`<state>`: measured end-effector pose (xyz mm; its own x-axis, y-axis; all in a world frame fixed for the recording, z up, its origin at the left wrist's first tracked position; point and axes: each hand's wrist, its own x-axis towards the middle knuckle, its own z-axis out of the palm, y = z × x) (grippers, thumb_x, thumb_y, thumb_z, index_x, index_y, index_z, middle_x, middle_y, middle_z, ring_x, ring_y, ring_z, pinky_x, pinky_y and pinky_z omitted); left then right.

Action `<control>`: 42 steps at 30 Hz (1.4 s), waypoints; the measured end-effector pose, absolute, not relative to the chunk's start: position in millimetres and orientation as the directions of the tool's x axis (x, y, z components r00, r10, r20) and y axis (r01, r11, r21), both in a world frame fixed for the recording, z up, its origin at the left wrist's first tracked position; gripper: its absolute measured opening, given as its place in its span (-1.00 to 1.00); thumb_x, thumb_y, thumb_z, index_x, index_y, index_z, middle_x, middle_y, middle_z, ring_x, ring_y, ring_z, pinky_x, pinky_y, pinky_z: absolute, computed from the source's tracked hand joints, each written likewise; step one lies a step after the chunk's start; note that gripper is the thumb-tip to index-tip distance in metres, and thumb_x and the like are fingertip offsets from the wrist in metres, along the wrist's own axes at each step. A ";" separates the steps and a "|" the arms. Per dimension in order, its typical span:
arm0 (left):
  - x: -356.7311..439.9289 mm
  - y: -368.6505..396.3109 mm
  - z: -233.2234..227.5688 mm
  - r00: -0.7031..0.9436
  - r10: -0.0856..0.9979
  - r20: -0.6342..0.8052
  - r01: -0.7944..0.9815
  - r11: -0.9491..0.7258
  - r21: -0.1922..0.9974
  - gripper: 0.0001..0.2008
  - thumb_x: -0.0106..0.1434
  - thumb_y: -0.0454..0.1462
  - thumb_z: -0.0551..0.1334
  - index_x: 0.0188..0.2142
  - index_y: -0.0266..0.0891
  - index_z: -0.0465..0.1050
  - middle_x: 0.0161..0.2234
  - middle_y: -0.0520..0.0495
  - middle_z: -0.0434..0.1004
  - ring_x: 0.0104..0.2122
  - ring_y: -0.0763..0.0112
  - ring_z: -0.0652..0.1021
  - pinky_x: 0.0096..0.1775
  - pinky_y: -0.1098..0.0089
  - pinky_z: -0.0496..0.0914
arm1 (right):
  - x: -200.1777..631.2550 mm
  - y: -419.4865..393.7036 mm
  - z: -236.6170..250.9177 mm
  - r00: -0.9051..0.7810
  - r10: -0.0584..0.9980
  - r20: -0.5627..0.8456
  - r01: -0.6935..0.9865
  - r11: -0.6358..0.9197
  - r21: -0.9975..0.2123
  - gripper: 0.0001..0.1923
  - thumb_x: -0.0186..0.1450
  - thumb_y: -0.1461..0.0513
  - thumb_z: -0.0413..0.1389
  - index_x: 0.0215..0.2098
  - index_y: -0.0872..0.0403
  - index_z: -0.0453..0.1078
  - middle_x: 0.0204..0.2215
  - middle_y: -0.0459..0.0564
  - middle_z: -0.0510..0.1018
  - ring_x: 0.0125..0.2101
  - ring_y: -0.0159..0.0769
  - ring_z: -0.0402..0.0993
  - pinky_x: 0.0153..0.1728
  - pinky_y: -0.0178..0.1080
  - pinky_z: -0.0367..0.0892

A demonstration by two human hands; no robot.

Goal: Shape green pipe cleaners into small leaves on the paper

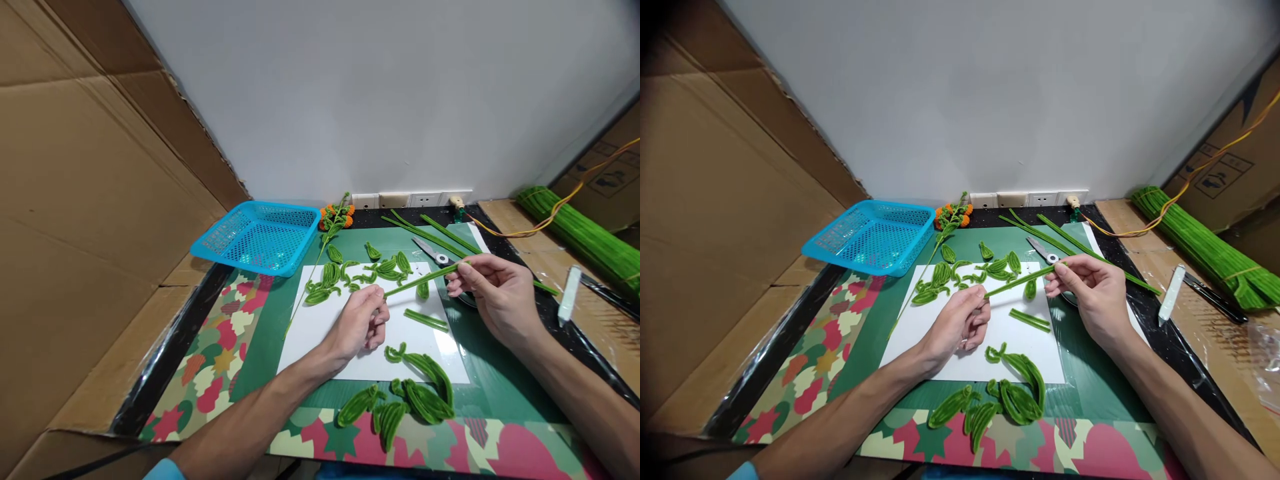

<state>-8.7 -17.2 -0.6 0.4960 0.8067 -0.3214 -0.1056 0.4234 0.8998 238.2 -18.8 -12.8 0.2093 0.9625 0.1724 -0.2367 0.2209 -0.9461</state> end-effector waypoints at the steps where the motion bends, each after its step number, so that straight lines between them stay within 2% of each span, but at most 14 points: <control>1: -8.5 -17.5 -0.9 0.495 0.808 -0.318 -0.109 0.421 0.900 -0.50 0.34 0.16 0.24 -0.37 -0.14 0.11 -0.53 0.22 0.17 -0.76 0.66 0.25 -0.72 0.59 0.00 | 238.4 -19.0 -12.7 0.210 0.962 0.173 -0.232 0.221 -0.947 -0.78 0.21 0.12 0.50 -0.28 0.04 0.66 -0.48 -0.01 0.70 -0.54 -0.28 0.66 -0.48 -0.32 0.65; 7: -7.4 -19.6 -0.2 0.461 0.825 -0.327 -0.082 0.407 0.910 -0.47 0.36 0.21 0.19 -0.38 -0.14 0.12 -0.54 0.21 0.15 -0.76 0.66 0.19 -0.73 0.58 -0.01 | 238.5 -18.8 -13.7 0.217 0.960 0.179 -0.227 0.228 -0.947 -0.77 0.20 0.11 0.50 -0.30 0.06 0.65 -0.49 -0.02 0.69 -0.55 -0.29 0.65 -0.49 -0.33 0.65; 14: -7.3 -19.0 4.3 0.460 0.793 -0.399 -0.050 0.472 0.880 -0.39 0.34 0.26 0.19 -0.47 -0.13 0.04 -0.58 0.23 -0.01 -0.71 0.68 0.03 -0.70 0.60 -0.15 | 237.9 -18.7 -15.7 0.204 0.967 0.156 -0.223 0.201 -0.954 -0.77 0.20 0.10 0.50 -0.30 0.04 0.64 -0.49 -0.02 0.70 -0.55 -0.26 0.66 -0.48 -0.28 0.66; 26: -8.5 -18.7 -10.8 0.394 0.852 -0.345 -0.135 0.425 0.895 -0.45 0.35 0.22 0.23 -0.37 -0.14 0.11 -0.50 0.19 0.11 -0.68 0.67 0.13 -0.68 0.63 -0.04 | 236.9 -20.1 -18.2 0.153 0.974 0.167 -0.170 0.193 -0.966 -0.80 0.25 0.11 0.46 -0.26 0.02 0.64 -0.47 -0.03 0.70 -0.52 -0.24 0.67 -0.45 -0.24 0.68; 42: -8.2 -20.0 -6.6 0.391 0.860 -0.328 -0.105 0.396 0.912 -0.46 0.36 0.18 0.25 -0.38 -0.14 0.08 -0.50 0.21 0.08 -0.68 0.70 0.11 -0.68 0.64 -0.04 | 236.5 -19.5 -18.1 0.169 0.969 0.181 -0.186 0.211 -0.959 -0.81 0.26 0.12 0.46 -0.26 0.04 0.63 -0.47 -0.03 0.70 -0.52 -0.23 0.68 -0.46 -0.24 0.68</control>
